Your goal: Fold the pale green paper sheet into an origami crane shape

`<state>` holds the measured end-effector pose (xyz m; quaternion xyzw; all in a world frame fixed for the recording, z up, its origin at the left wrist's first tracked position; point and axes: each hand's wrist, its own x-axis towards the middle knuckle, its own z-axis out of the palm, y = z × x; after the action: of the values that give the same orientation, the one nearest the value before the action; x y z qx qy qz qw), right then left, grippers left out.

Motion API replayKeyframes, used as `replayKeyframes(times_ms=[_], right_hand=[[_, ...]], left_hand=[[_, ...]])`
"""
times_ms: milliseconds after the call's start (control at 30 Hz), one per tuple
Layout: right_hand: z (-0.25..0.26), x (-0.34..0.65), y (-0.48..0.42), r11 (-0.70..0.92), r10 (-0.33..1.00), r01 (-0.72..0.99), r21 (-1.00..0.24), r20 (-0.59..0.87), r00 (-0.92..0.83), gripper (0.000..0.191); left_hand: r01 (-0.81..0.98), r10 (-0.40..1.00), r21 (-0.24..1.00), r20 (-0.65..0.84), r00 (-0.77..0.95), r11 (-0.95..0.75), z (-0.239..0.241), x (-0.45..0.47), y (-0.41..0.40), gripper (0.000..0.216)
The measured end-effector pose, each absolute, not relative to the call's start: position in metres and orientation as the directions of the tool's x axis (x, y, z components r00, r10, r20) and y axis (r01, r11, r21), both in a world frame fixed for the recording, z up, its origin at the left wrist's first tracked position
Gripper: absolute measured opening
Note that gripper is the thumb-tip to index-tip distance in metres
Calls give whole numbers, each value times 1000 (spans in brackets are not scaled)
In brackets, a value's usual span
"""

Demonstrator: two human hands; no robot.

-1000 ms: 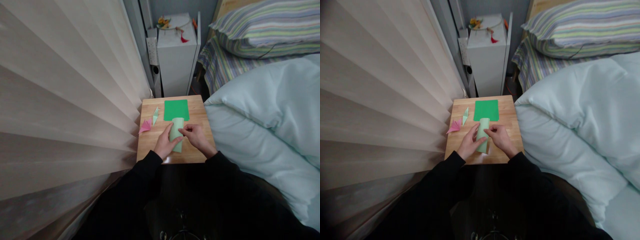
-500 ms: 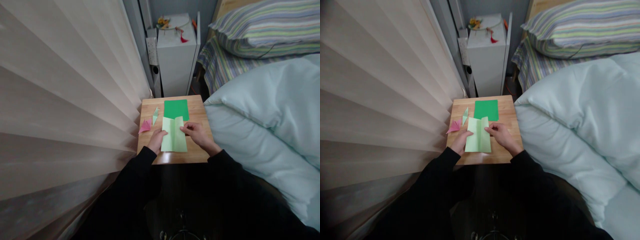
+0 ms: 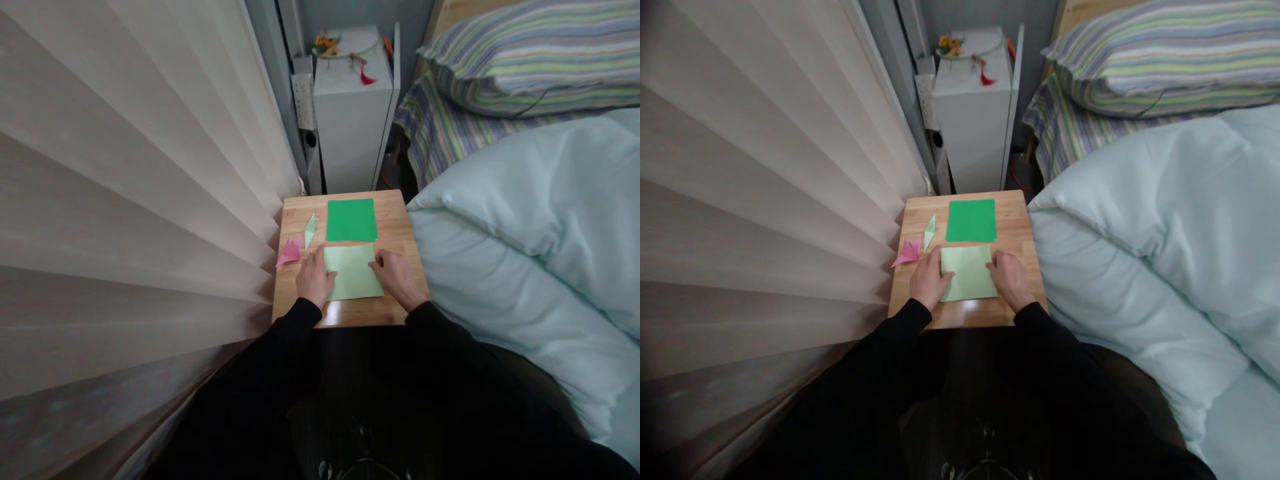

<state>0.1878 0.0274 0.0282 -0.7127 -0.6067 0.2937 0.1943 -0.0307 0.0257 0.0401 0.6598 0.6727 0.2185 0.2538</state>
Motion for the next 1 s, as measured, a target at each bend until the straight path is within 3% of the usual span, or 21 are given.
replayKeyframes(times_ms=[33,100,167,267,367,533,700,833,933,1000], right_hand=[[31,184,24,-167,985,789,-591,-135,108,13],[32,173,15,-9,996,921,-390,80,44,40],[26,161,8,187,973,943,-276,185,-139,51],[9,146,-1,408,913,873,-266,140,-384,56],[-5,139,-7,376,925,878,-296,70,-372,59],[-9,145,-13,203,979,946,-252,56,-195,64],[-10,161,-19,87,995,971,-221,73,-72,69],[0,174,-18,9,1000,976,-218,-19,-14,67],[15,184,-8,-17,997,962,-273,-71,-3,60],[22,192,2,-73,996,919,-387,-75,48,46]], left_hand=[[837,997,541,48,66,-81,41,-27,22,74],[870,960,408,162,228,-276,39,-21,15,73],[831,908,365,156,389,-419,31,-16,11,68],[776,853,394,39,520,-491,12,-10,6,61],[785,864,405,22,503,-468,0,-9,2,63],[826,896,364,61,439,-430,1,-17,3,65],[829,898,363,52,437,-425,3,-20,3,83],[845,900,343,7,435,-411,5,-22,6,87],[829,872,341,-50,486,-443,10,-27,12,82],[821,858,340,-69,509,-459,15,-29,16,75]])
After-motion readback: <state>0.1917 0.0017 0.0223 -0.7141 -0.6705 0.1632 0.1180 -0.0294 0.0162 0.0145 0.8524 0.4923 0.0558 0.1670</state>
